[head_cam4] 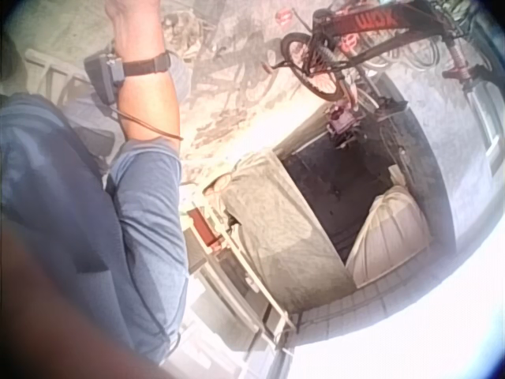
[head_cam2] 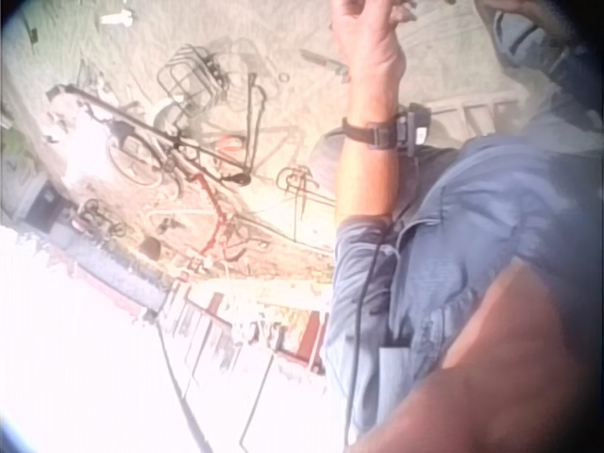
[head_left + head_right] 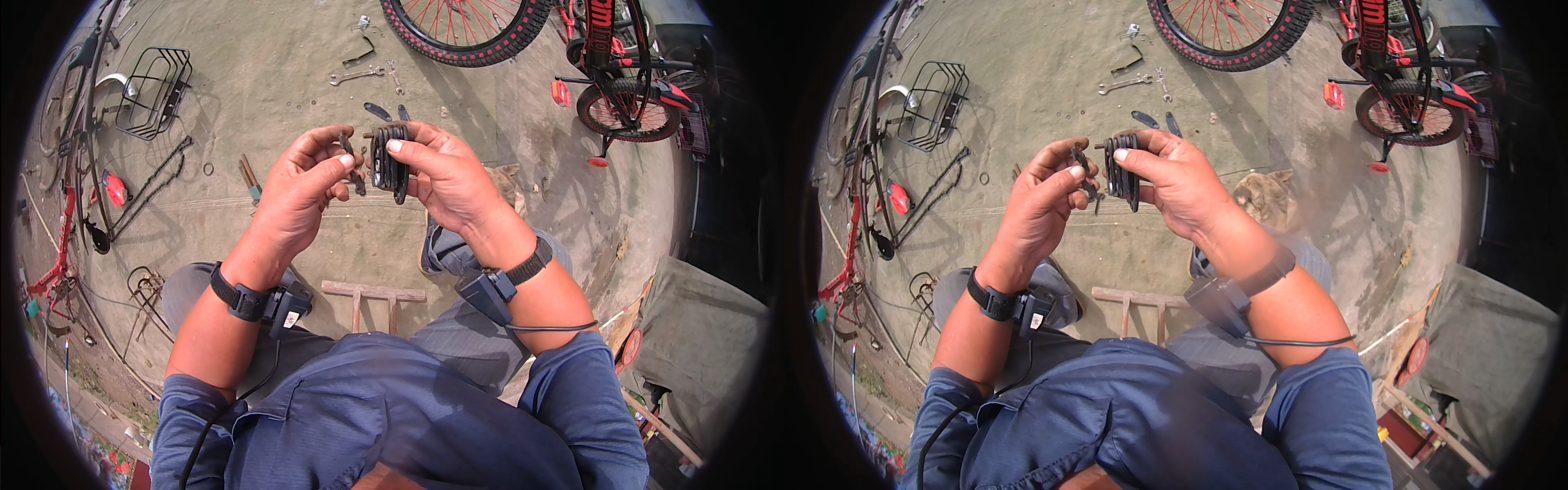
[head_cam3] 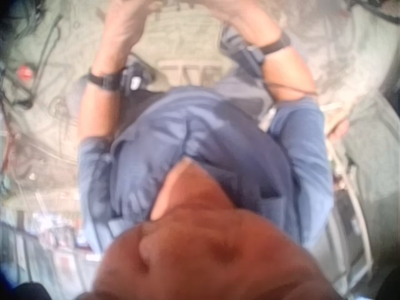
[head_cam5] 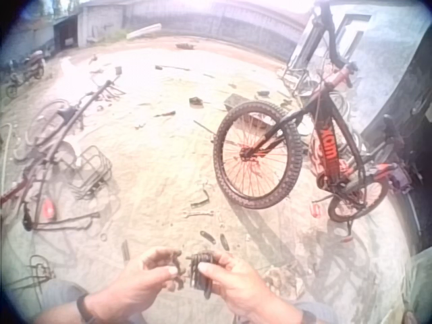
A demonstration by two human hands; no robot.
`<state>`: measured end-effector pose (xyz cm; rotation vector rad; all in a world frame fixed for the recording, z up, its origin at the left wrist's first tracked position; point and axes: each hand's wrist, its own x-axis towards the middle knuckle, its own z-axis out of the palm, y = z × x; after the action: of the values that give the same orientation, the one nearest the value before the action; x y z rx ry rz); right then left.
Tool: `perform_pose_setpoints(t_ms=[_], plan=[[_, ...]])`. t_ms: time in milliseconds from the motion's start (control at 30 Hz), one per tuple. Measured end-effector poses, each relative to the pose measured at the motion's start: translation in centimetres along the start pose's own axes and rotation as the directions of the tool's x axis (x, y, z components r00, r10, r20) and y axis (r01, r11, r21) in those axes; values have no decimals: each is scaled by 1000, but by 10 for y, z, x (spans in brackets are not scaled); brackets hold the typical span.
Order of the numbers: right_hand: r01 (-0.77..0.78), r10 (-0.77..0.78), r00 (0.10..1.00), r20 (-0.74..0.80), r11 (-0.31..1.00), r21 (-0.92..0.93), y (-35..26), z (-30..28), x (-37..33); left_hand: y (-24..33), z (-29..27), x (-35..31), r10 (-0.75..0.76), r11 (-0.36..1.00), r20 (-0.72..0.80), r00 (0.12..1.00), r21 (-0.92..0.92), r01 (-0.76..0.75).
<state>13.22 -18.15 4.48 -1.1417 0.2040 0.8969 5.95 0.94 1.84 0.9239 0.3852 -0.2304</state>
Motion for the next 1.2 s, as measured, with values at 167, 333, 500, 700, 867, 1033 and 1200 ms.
perform_pose_setpoints(t_ms=[167, 333, 500, 700, 867, 1033, 1200], plan=[[-29, 28, 1000, 12, 996, 86, 0, -1, 3, -1, -1, 0, 1, 1000, 2, 1000, -6, -1], [-9, 8, 1000, 8, 996, 87, 2, -4, 3, -1, -2, 0, -9, 1000, 14, 1000, -15, 9], [1, -1, 1000, 6, 995, 104, 2, -4, 3, -1, -1, 0, 0, 1000, 12, 1000, -5, 0], [-7, 9, 1000, -12, 993, 117, 1, -1, 2, 0, -1, 0, -2, 1000, 15, 1000, -4, 2], [-2, 3, 1000, -6, 994, 113, 0, -1, 2, 1, 0, 0, 1, 1000, 17, 1000, -3, -1], [0, 0, 1000, -5, 994, 108, 1, -2, 2, 0, -1, 0, -1, 1000, 6, 1000, -12, 1], [2, -3, 1000, 2, 994, 105, 2, -3, 3, 0, -1, 0, 1, 1000, 6, 1000, -11, -1]])
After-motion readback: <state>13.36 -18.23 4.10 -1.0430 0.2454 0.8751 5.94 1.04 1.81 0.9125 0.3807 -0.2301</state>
